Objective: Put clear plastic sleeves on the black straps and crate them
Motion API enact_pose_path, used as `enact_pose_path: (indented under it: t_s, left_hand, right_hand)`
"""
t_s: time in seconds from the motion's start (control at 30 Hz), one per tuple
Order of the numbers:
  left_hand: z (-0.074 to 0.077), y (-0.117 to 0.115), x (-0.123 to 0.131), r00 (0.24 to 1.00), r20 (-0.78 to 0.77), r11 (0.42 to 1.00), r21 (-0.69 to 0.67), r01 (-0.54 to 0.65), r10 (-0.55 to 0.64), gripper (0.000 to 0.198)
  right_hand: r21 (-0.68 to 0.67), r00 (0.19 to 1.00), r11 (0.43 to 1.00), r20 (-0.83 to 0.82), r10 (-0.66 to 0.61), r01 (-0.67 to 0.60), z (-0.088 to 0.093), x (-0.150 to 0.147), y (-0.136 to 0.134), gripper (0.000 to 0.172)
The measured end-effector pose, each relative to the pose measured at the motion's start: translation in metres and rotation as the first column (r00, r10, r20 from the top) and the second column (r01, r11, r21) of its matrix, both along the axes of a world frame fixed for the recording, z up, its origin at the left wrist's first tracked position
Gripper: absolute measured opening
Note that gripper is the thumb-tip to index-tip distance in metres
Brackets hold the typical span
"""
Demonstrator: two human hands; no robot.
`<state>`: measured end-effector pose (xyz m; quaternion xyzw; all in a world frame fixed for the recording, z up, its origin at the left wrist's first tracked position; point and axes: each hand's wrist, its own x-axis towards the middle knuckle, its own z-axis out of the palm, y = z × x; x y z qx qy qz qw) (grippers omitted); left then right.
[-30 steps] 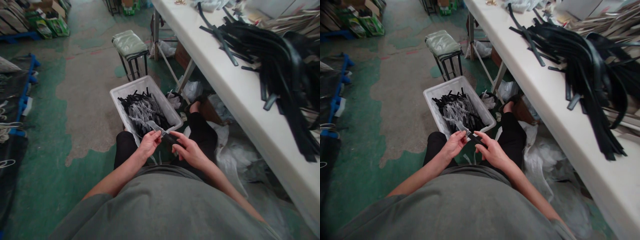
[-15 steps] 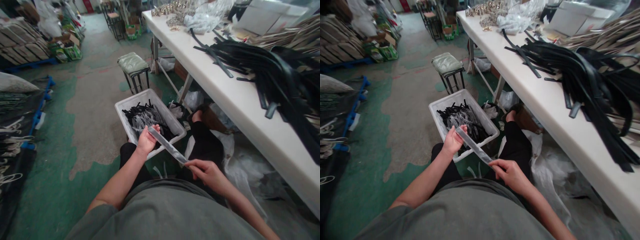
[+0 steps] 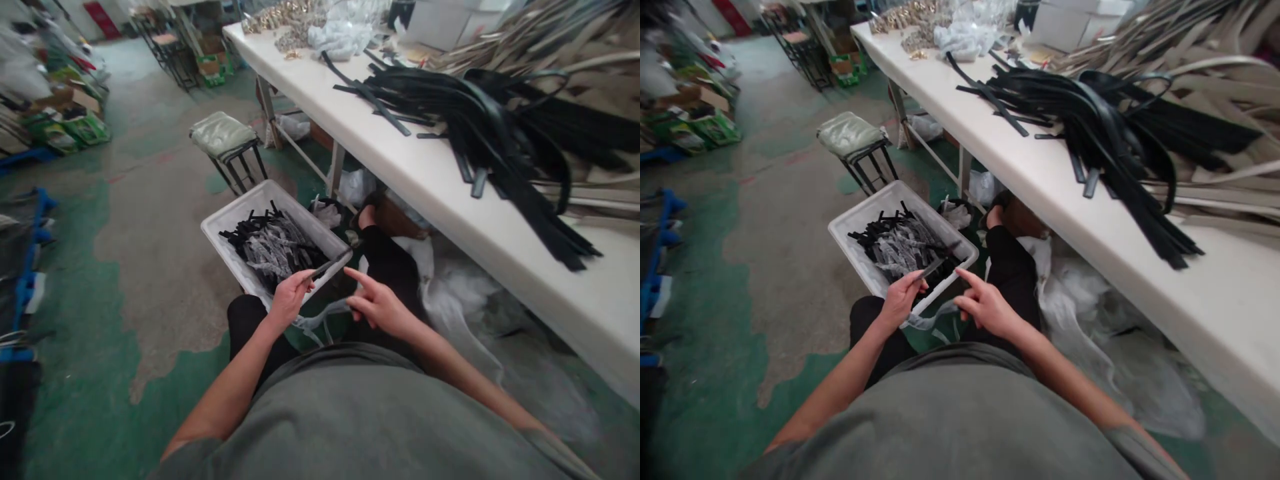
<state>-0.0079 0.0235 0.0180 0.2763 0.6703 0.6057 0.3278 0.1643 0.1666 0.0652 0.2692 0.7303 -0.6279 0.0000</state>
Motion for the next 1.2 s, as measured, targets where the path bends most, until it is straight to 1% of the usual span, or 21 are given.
enact_pose_path:
  t_s: [0.07, 0.13, 0.17, 0.2, 0.27, 0.3, 0.4, 0.47, 0.53, 0.63, 0.73, 0.8, 0.87, 0.9, 0.97, 1.0, 1.03, 1.07, 1.13, 1.17, 1.2]
  left_hand:
    - [-0.008, -0.004, 0.010, 0.995, -0.052, 0.994, -0.067, 0.085, -0.089, 0.022]
    - [-0.013, -0.009, 0.012, 0.983, -0.096, 0.982, -0.120, 0.144, -0.156, 0.024]
    - [-0.014, -0.012, 0.011, 0.977, -0.113, 0.976, -0.146, 0.162, -0.179, 0.026]
    - [-0.015, -0.015, 0.010, 0.971, -0.126, 0.968, -0.174, 0.179, -0.202, 0.027]
    - [-0.012, -0.022, 0.010, 0.961, -0.134, 0.952, -0.223, 0.210, -0.243, 0.030]
    - [-0.009, -0.024, 0.011, 0.957, -0.122, 0.945, -0.232, 0.230, -0.263, 0.032]
    - [0.000, -0.026, 0.023, 0.930, -0.093, 0.923, -0.189, 0.334, -0.355, 0.053]
    - [0.001, -0.022, 0.037, 0.886, -0.190, 0.901, -0.186, 0.391, -0.424, 0.061]
    - [-0.004, -0.016, 0.051, 0.821, -0.359, 0.896, -0.222, 0.386, -0.443, 0.049]
    - [-0.020, -0.010, 0.060, 0.720, -0.575, 0.920, -0.210, 0.330, -0.390, 0.026]
    - [-0.039, -0.010, 0.054, 0.636, -0.681, 0.924, -0.171, 0.342, -0.362, 0.018]
    - [-0.047, -0.014, 0.048, 0.628, -0.681, 0.918, -0.182, 0.352, -0.376, 0.017]
    - [-0.049, -0.019, 0.046, 0.661, -0.599, 0.888, -0.235, 0.395, -0.453, 0.019]
    - [-0.048, -0.021, 0.046, 0.683, -0.513, 0.852, -0.264, 0.451, -0.521, 0.024]
    - [-0.042, -0.025, 0.051, 0.709, -0.252, 0.751, -0.268, 0.603, -0.659, 0.042]
    - [-0.039, -0.026, 0.053, 0.710, -0.102, 0.710, -0.243, 0.661, -0.697, 0.051]
    - [-0.036, -0.026, 0.056, 0.707, 0.038, 0.683, -0.227, 0.694, -0.706, 0.057]
    - [-0.035, -0.025, 0.058, 0.714, 0.153, 0.677, -0.233, 0.698, -0.683, 0.059]
    - [-0.036, -0.022, 0.055, 0.774, 0.282, 0.703, -0.324, 0.633, -0.567, 0.053]
    - [-0.040, -0.019, 0.050, 0.818, 0.303, 0.724, -0.383, 0.574, -0.488, 0.050]
    - [-0.044, -0.016, 0.040, 0.865, 0.300, 0.755, -0.427, 0.498, -0.402, 0.050]
  right_hand:
    - [-0.078, 0.993, 0.997, -0.114, -0.033, 0.024, 0.007, -0.006, 0.005, 0.078]
    - [-0.167, 0.981, 0.986, -0.189, -0.031, -0.001, 0.010, -0.004, 0.009, 0.079]
    - [-0.203, 0.977, 0.979, -0.211, -0.036, -0.007, 0.012, -0.001, 0.010, 0.074]
    - [-0.232, 0.973, 0.973, -0.225, -0.055, 0.001, 0.013, 0.003, 0.010, 0.065]
    - [-0.269, 0.965, 0.961, -0.229, -0.126, 0.062, 0.014, 0.012, 0.007, 0.043]
    - [-0.280, 0.963, 0.956, -0.223, -0.154, 0.088, 0.014, 0.016, 0.004, 0.035]
    - [-0.312, 0.970, 0.946, -0.191, -0.153, 0.088, 0.011, 0.022, -0.008, 0.029]
    - [-0.335, 0.975, 0.940, -0.180, -0.128, 0.061, 0.006, 0.021, -0.017, 0.027]
    - [-0.341, 0.979, 0.938, -0.167, -0.119, 0.056, 0.000, 0.020, -0.023, 0.025]
    - [-0.300, 0.983, 0.953, -0.152, -0.098, 0.049, -0.003, 0.024, -0.024, 0.024]
    - [-0.306, 0.981, 0.948, -0.143, -0.132, 0.083, 0.003, 0.040, -0.018, 0.025]
    - [-0.327, 0.971, 0.935, -0.143, -0.191, 0.136, 0.010, 0.054, -0.012, 0.024]
    - [-0.314, 0.957, 0.929, -0.147, -0.252, 0.196, 0.014, 0.067, -0.005, 0.022]
    - [-0.300, 0.950, 0.926, -0.141, -0.279, 0.228, 0.014, 0.073, -0.001, 0.022]
    - [-0.275, 0.937, 0.918, -0.117, -0.329, 0.287, 0.010, 0.084, 0.007, 0.023]
    - [-0.270, 0.934, 0.913, -0.102, -0.342, 0.305, 0.007, 0.089, 0.009, 0.024]
    - [-0.271, 0.933, 0.910, -0.090, -0.347, 0.312, 0.003, 0.094, 0.011, 0.025]
    - [-0.274, 0.937, 0.912, -0.084, -0.338, 0.304, -0.001, 0.099, 0.013, 0.025]
    - [-0.258, 0.939, 0.918, -0.087, -0.334, 0.302, -0.010, 0.111, 0.015, 0.030]
    - [-0.220, 0.923, 0.912, -0.094, -0.372, 0.346, -0.014, 0.118, 0.017, 0.033]
    - [-0.152, 0.890, 0.892, -0.103, -0.443, 0.427, -0.018, 0.125, 0.019, 0.034]
